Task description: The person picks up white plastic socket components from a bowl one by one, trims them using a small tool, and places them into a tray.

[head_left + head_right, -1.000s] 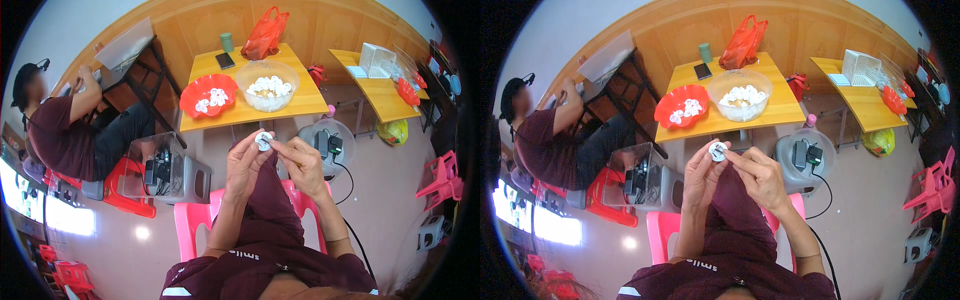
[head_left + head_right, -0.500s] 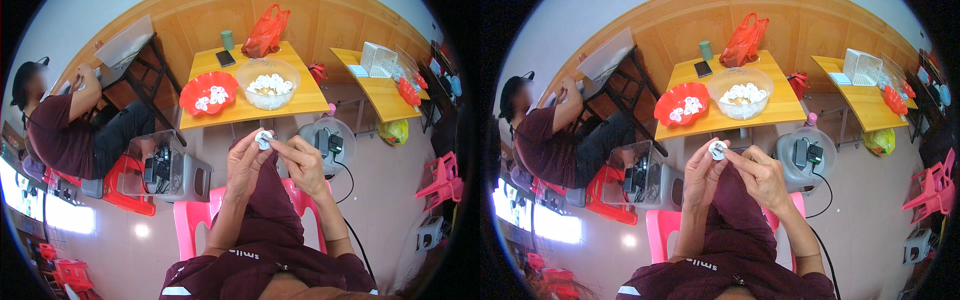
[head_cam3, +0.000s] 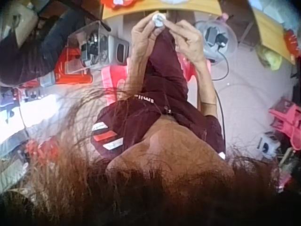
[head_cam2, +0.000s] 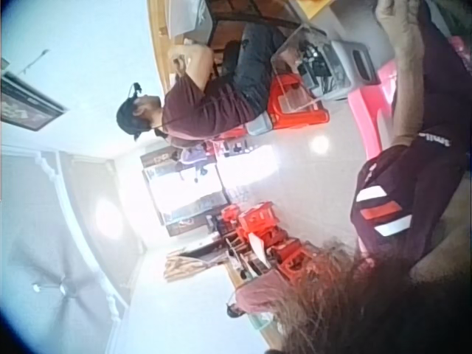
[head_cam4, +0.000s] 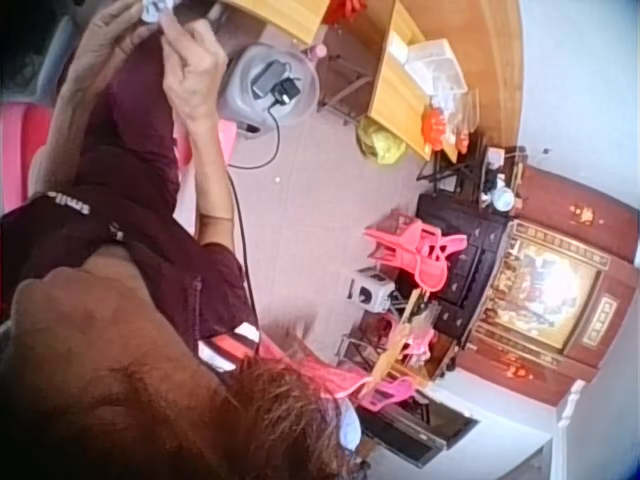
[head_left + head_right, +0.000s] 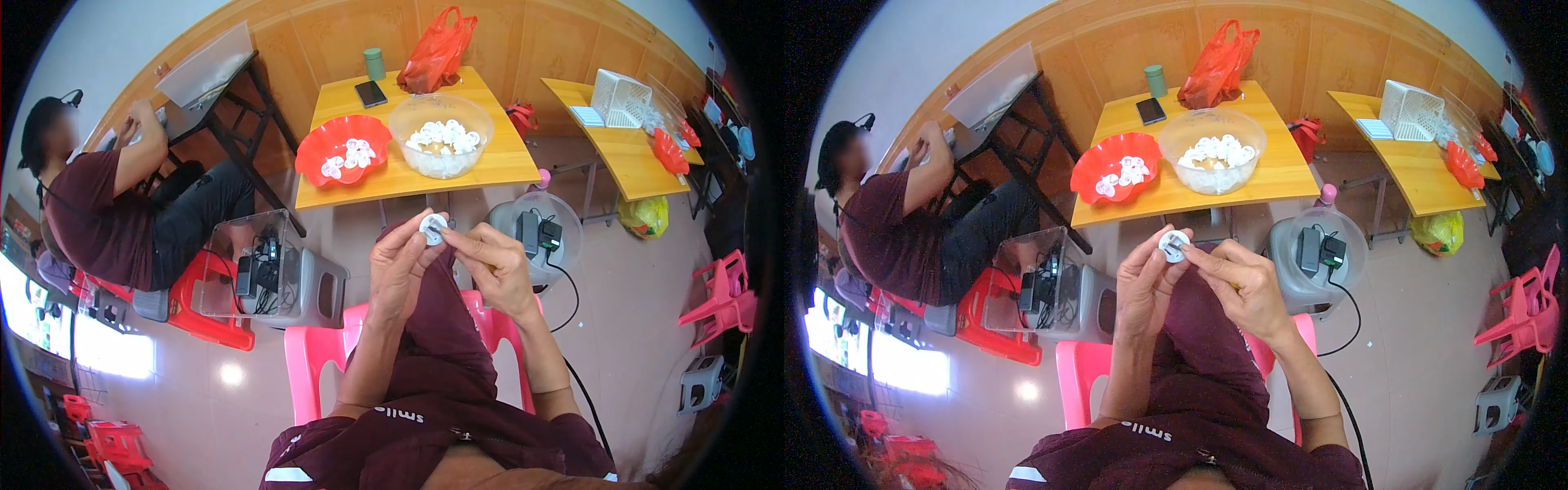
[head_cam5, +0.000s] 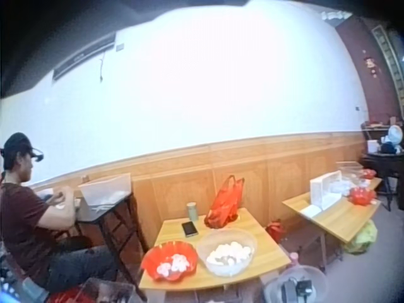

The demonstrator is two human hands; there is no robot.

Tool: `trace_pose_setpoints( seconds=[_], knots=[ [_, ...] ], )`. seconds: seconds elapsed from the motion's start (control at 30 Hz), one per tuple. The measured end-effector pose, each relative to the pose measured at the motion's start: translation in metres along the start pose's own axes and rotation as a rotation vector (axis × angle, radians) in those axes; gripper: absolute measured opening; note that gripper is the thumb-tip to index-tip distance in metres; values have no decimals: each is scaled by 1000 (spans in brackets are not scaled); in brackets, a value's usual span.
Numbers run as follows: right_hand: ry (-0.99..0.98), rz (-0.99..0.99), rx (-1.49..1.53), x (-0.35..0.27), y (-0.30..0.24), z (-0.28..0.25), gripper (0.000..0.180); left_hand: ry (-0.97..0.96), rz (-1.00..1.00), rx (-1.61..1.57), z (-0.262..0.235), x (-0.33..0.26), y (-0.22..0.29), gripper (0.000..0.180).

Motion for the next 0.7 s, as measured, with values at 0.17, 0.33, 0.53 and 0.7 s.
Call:
trace_pose_setpoints(
  seconds=[0.17, 0.33, 0.53, 0.7],
  knots=[
    [-49, 29, -20, -1, 1, -3, 32, -15, -25, 16, -3, 0, -2, 31],
    [-57, -81, -581, -4, -11, 0, 41, 68, 54, 276, -4, 3, -8, 28],
    [-75, -8, -784, -9, -21, 4, 43, 78, 84, 336, -5, 6, -12, 28],
    [-14, 3, -712, -10, -29, -2, 43, 20, -53, 87, -3, 8, -9, 30]
  ],
)
Point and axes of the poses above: each hand's wrist, its own x-axis towards the middle knuckle, its own z-axis out of the palm, y = z × x, the point moved 1 cm from there along x, towards the middle knuckle, and after that the axes turned 6 degrees about x, right-handed, at the moved point
